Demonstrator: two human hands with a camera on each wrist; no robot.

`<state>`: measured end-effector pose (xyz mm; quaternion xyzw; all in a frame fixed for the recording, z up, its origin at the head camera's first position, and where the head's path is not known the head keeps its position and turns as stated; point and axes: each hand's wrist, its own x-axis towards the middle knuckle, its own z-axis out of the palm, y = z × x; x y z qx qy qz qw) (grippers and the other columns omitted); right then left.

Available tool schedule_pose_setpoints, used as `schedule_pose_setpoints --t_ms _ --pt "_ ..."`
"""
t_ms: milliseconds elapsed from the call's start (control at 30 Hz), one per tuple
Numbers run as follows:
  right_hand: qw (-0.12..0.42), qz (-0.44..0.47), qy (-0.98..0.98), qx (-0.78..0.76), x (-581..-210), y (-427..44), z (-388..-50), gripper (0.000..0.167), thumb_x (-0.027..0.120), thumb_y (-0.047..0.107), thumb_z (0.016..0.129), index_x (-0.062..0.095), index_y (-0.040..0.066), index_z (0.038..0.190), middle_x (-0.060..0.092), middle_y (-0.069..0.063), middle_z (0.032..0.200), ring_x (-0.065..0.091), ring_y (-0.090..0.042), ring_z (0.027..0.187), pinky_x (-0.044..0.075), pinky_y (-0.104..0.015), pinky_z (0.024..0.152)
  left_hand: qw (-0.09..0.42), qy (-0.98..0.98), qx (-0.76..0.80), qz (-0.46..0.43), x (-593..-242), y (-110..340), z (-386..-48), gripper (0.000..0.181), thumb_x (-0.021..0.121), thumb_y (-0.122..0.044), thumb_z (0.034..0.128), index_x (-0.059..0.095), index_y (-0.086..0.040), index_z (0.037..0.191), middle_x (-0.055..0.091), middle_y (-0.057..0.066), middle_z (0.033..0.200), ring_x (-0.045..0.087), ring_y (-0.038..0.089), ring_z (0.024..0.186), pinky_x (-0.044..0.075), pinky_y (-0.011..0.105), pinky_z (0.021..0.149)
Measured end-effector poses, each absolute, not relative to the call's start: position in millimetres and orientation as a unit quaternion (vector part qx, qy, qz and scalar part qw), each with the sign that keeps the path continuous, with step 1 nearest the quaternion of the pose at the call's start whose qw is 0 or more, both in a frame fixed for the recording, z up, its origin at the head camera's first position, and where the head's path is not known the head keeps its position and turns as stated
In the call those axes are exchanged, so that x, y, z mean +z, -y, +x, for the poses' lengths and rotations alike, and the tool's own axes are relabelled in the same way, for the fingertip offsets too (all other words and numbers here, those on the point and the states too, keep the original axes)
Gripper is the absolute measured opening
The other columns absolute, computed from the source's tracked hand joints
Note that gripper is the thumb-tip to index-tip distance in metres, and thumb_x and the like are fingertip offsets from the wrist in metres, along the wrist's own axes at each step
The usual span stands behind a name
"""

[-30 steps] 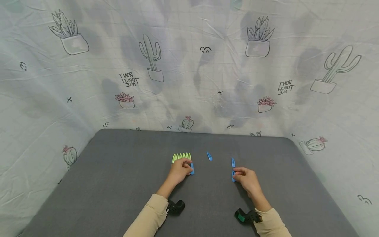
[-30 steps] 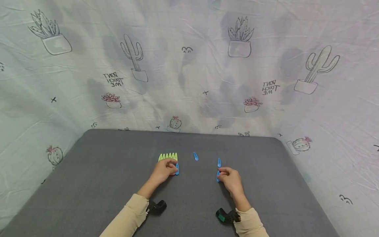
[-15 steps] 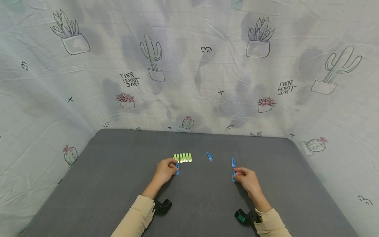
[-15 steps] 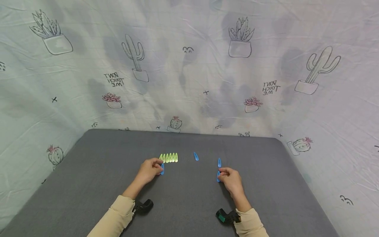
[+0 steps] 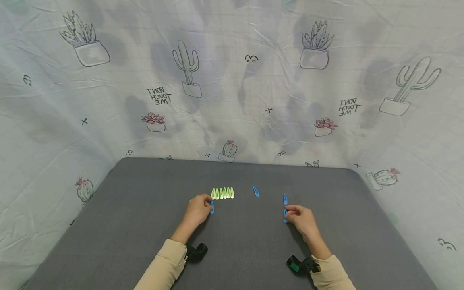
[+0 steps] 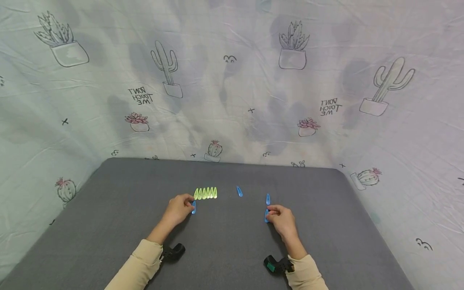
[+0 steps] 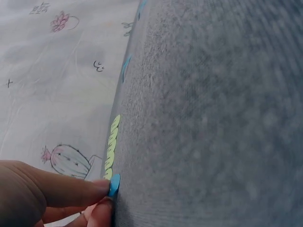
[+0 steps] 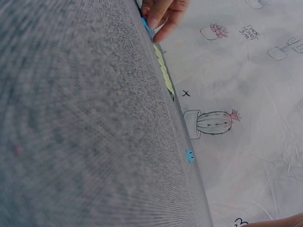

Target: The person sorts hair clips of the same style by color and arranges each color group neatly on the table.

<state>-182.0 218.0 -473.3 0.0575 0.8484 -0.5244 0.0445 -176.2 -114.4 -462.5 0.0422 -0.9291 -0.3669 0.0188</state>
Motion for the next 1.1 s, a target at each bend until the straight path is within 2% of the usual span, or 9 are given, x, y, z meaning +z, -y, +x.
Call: schedule_pose_setpoints --t_ms 200,367,633,1100 --pt "0.045 0.057 -0.847 -0.527 -474 -217 -182 0.029 0.063 -0.003 0.083 0.064 -0.008 0.112 0.062 -0.010 0.086 0.055 -0.012 0.073 0.047 -0.021 0.064 0.011 0.921 -0.389 0.020 -470 124 -176 0.023 0.069 -0.009 0.0847 0.068 -0.003 0.107 0.063 0.003 0.080 0.058 0.016 0.071 0.048 0.034 0.064" --pt "0.045 0.056 -0.844 -0.531 -474 -217 -182 0.029 0.062 -0.003 0.083 0.064 -0.008 0.112 0.062 -0.009 0.085 0.055 -0.012 0.072 0.047 -0.021 0.063 0.035 0.911 -0.411 -0.024 -476 134 -173 0.021 0.071 -0.010 0.0840 0.069 -0.004 0.104 0.063 -0.001 0.079 0.057 0.011 0.072 0.048 0.031 0.067" --pt "0.043 0.056 -0.844 -0.532 -475 -217 -181 0.030 0.062 -0.004 0.082 0.063 -0.009 0.111 0.061 -0.007 0.083 0.055 -0.010 0.070 0.047 -0.020 0.062 0.061 0.912 -0.402 -0.063 -482 140 -167 0.019 0.074 -0.011 0.0804 0.075 -0.008 0.099 0.056 -0.005 0.073 0.050 0.007 0.065 0.043 0.023 0.059" --pt "0.043 0.055 -0.821 -0.567 -470 -214 -176 0.032 0.063 -0.005 0.083 0.061 -0.008 0.115 0.060 -0.009 0.085 0.055 -0.011 0.074 0.049 -0.022 0.064 0.075 0.907 -0.411 -0.061 -489 144 -167 0.017 0.077 -0.012 0.0769 0.077 -0.011 0.093 0.056 -0.007 0.070 0.048 0.005 0.061 0.042 0.021 0.056"
